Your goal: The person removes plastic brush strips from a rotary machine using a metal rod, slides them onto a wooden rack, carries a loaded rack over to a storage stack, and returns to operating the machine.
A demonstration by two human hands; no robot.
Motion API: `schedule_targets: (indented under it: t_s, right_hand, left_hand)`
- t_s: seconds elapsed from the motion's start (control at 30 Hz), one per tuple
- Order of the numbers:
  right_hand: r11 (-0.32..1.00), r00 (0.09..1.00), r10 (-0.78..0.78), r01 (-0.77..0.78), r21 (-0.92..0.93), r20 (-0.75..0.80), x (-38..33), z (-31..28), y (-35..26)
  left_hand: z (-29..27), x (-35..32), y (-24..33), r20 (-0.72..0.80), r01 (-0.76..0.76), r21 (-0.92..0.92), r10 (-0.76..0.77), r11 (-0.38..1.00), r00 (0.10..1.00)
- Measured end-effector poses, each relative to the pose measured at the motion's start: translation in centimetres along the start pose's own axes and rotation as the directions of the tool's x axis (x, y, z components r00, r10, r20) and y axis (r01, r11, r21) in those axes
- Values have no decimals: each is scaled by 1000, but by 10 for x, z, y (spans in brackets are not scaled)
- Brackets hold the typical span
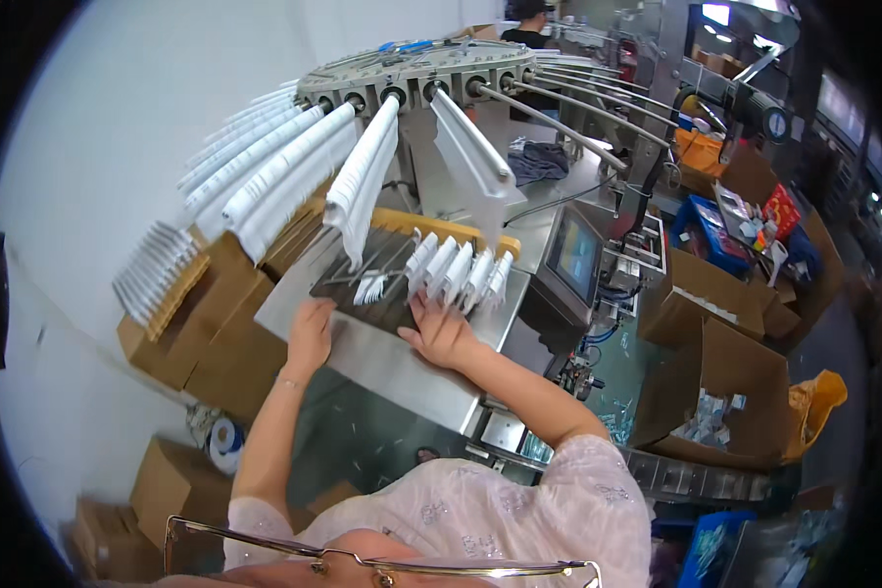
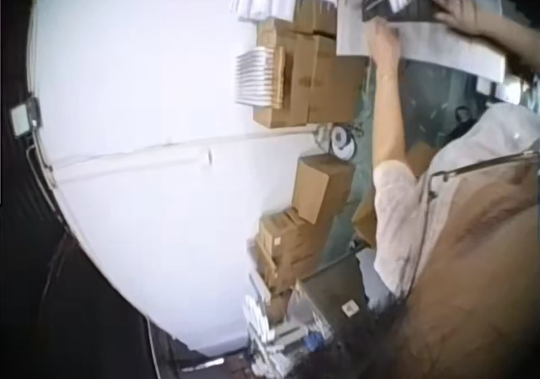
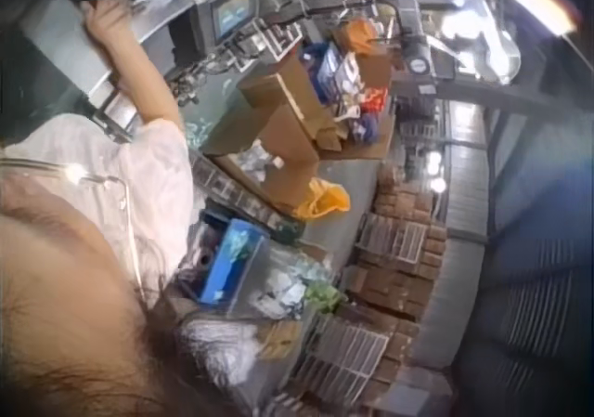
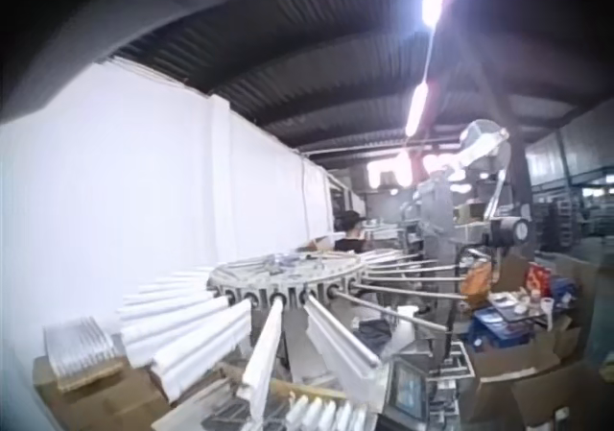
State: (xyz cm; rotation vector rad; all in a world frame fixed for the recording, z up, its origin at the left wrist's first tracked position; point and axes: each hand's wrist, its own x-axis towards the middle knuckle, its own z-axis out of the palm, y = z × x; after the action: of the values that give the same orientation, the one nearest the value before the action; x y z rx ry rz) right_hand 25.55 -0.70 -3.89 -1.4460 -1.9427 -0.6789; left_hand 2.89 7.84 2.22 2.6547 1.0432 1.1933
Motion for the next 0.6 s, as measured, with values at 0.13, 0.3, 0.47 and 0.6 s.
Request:
schedule_targets:
  t_s: [0.13, 0.3, 0.47, 0.6]
  right_hand:
    - [892, 984, -98, 21, -452, -147, 29, 73, 0]
    - [869, 983, 103, -162, -467, -150, 61, 27, -64]
    - [919, 948, 292, -314, 237, 126, 77, -23, -105]
    - [846, 796, 522, -528, 71, -305, 68, -71, -172]
  left_hand:
    - [40, 55, -72, 151, -293, -45, 297, 955, 943]
    - [14, 54, -88, 128, -584, 17, 577, 812, 807]
    - [-23, 77, -109, 493, -510, -336, 610, 792, 621]
    - [-33, 81, -100, 571, 26, -771, 672, 636, 472]
